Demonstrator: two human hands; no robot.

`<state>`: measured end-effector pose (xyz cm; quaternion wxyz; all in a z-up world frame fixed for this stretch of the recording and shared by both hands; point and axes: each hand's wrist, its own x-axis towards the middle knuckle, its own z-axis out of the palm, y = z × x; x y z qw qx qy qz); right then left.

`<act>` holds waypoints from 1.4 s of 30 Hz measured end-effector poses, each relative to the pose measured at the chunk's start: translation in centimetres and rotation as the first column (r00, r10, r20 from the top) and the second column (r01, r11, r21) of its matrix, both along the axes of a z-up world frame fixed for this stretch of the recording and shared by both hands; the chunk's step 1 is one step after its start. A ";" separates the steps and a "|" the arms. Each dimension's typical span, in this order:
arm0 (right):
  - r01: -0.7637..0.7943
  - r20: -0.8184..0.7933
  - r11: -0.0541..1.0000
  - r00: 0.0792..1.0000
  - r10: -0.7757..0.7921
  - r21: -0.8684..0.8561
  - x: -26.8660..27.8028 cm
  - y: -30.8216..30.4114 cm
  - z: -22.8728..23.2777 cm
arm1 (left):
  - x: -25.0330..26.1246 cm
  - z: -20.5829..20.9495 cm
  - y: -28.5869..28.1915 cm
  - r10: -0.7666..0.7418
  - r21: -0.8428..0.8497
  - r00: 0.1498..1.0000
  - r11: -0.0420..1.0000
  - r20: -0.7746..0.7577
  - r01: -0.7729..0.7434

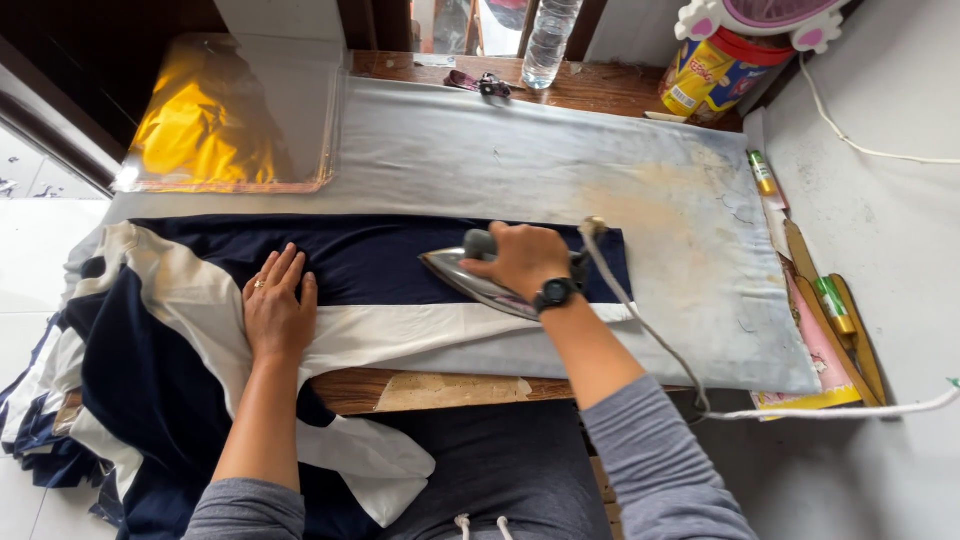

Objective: Ironing a navy blue and white shirt on an ironing board.

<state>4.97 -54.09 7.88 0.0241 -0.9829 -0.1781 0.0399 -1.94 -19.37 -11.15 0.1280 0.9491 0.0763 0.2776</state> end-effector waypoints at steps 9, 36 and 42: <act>-0.104 0.066 0.987 0.993 0.096 0.121 2.9 10.6 -3.9 | 0.2 0.3 -0.2 0.005 -0.016 1.000 1.000 0.008 -0.005; -0.405 0.316 0.893 0.836 0.449 -0.198 0.4 -1.0 -4.5 | -0.2 -0.7 0.2 0.044 0.226 0.987 0.971 0.155 -0.079; -0.067 0.248 0.998 0.966 0.070 -0.019 5.4 -0.8 -3.7 | -4.9 2.4 -4.4 -0.120 0.279 0.982 0.957 0.147 0.075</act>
